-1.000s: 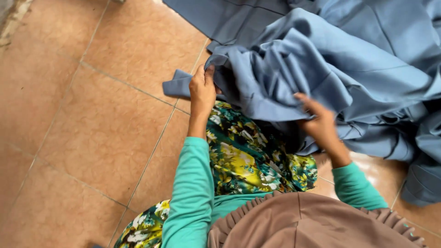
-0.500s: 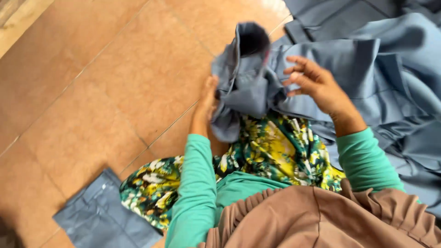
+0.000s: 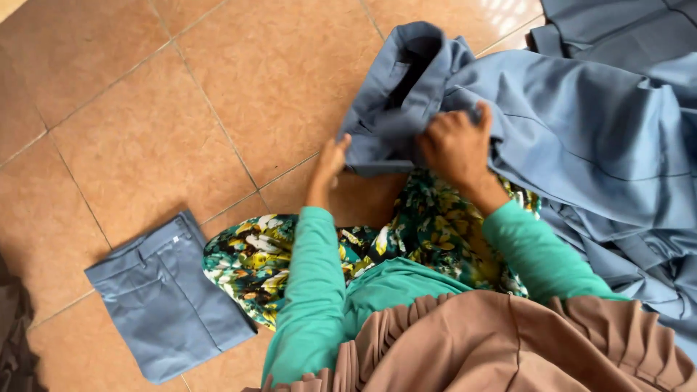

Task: Folding blue pants into neat rectangles and stacking them on a tiled floor.

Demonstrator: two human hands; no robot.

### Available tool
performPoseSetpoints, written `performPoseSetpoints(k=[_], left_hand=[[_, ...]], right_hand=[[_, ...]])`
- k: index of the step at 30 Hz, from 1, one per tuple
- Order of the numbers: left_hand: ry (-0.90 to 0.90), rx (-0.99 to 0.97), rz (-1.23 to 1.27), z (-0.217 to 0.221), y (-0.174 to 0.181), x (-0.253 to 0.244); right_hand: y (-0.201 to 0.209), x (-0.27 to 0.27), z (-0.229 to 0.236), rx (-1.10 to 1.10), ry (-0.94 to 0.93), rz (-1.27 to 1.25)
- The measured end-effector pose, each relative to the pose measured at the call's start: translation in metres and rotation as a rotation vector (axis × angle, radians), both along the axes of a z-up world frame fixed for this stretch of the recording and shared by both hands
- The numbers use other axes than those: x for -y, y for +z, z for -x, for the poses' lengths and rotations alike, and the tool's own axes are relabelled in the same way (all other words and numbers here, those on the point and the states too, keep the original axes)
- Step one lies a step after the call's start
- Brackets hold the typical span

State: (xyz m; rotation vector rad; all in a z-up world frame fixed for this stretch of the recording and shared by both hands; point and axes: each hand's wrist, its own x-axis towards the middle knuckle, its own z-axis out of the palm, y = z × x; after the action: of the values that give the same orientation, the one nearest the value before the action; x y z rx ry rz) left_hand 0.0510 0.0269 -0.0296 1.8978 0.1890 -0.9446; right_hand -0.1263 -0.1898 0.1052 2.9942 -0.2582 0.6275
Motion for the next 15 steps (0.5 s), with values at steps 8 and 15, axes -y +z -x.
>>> performPoseSetpoints(k=[8, 15], left_hand=[[0.289, -0.350, 0.502, -0.053, 0.097, -0.090], [0.648, -0.405, 0.795, 0.019, 0.050, -0.103]], right_hand=[[0.081, 0.017, -0.111, 0.309, 0.077, -0.273], [-0.013, -0.108, -0.111, -0.627, 0.295, -0.709]])
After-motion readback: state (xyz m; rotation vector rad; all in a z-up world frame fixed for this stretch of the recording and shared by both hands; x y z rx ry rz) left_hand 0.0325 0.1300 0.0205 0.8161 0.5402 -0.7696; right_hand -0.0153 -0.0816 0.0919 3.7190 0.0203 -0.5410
